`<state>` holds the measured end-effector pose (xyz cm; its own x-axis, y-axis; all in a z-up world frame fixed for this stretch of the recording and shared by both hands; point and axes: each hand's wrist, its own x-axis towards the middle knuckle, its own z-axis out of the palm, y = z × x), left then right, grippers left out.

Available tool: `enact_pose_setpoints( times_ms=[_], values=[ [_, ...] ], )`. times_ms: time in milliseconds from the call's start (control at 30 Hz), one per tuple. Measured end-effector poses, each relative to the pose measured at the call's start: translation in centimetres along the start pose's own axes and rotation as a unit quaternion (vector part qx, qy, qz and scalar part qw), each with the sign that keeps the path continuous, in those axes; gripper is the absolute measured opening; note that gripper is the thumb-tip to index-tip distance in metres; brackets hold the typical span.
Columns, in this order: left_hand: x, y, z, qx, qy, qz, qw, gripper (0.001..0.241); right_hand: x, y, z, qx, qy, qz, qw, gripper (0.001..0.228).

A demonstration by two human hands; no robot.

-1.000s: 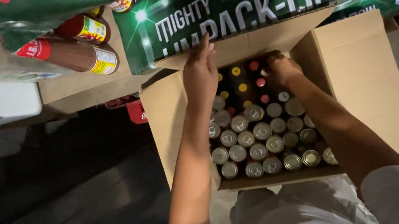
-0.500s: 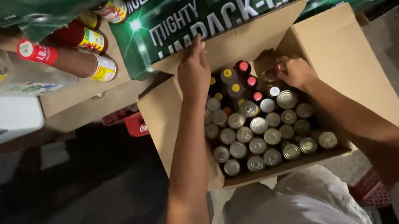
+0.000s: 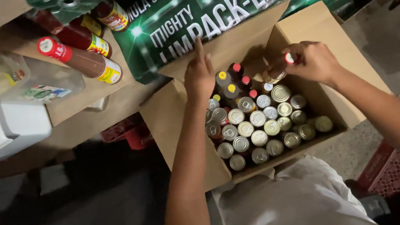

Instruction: Move canned goods and bottles from a cardboard box onto storage shelves.

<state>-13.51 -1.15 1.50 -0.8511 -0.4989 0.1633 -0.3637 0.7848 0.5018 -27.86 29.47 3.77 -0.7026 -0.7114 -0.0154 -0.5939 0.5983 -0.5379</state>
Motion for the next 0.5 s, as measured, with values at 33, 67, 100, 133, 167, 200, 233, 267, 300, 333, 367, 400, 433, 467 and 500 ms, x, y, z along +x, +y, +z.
enact_pose_setpoints(
  times_ms=[33, 67, 100, 133, 167, 200, 233, 267, 300, 333, 367, 400, 433, 467, 500],
  values=[
    [-0.5, 0.0, -0.1, 0.016, -0.037, -0.017, 0.999, 0.065, -0.3, -0.9, -0.9, 0.000, 0.002, -0.011, 1.000, 0.051],
    [-1.2, -0.7, 0.5, 0.014, -0.036, -0.014, 0.999, 0.065, -0.6, -1.8, -1.7, -0.002, 0.005, -0.010, 1.000, 0.051],
    [-1.8, -1.4, 1.2, 0.001, -0.031, 0.010, 0.999, 0.067, -0.9, -2.8, -2.5, -0.004, 0.002, -0.015, 1.000, 0.051],
    [-2.3, -2.1, 1.8, -0.013, -0.025, 0.034, 0.999, 0.068, -1.2, -3.7, -3.2, -0.006, -0.001, -0.019, 1.000, 0.051],
    [-2.9, -2.2, 1.7, -0.014, -0.024, 0.037, 0.999, 0.068, -1.5, -4.9, -4.1, -0.008, 0.003, -0.018, 1.000, 0.051],
    [-3.3, -2.3, 1.4, -0.036, -0.017, 0.071, 0.997, 0.067, -1.7, -6.1, -5.0, -0.003, -0.003, -0.020, 1.000, 0.050],
    [-3.8, -2.4, 1.2, -0.057, -0.010, 0.104, 0.993, 0.066, -1.9, -7.4, -5.9, 0.002, -0.008, -0.022, 1.000, 0.050],
    [-4.3, -2.6, 1.2, -0.057, -0.008, 0.108, 0.992, 0.066, -2.0, -8.5, -6.6, 0.001, -0.004, -0.022, 1.000, 0.050],
    [-4.8, -2.8, 1.3, -0.085, -0.038, 0.111, 0.989, 0.064, -2.2, -9.7, -7.4, 0.015, -0.013, -0.028, 0.999, 0.049],
    [-5.3, -3.0, 1.4, -0.112, -0.067, 0.115, 0.985, 0.062, -2.3, -10.9, -8.2, 0.030, -0.022, -0.034, 0.999, 0.048],
    [-5.7, -2.3, 0.8, -0.113, -0.065, 0.119, 0.984, 0.062, -2.2, -11.3, -8.6, 0.028, -0.018, -0.034, 0.999, 0.048],
    [-6.4, -1.5, 0.3, -0.151, -0.096, 0.093, 0.979, 0.061, -2.1, -11.8, -8.9, 0.047, -0.018, -0.066, 0.997, 0.048],
    [-7.0, -0.8, -0.2, -0.190, -0.128, 0.066, 0.971, 0.061, -2.0, -12.2, -9.2, 0.065, -0.019, -0.098, 0.993, 0.048],
    [-7.5, 0.9, -2.6, -0.190, -0.128, 0.068, 0.971, 0.061, -2.0, -13.3, -9.7, 0.064, -0.017, -0.098, 0.993, 0.048],
    [-8.0, 2.7, -4.9, -0.220, -0.151, 0.049, 0.962, 0.068, -1.9, -14.3, -10.2, 0.067, -0.023, -0.109, 0.992, 0.048]
  ],
)
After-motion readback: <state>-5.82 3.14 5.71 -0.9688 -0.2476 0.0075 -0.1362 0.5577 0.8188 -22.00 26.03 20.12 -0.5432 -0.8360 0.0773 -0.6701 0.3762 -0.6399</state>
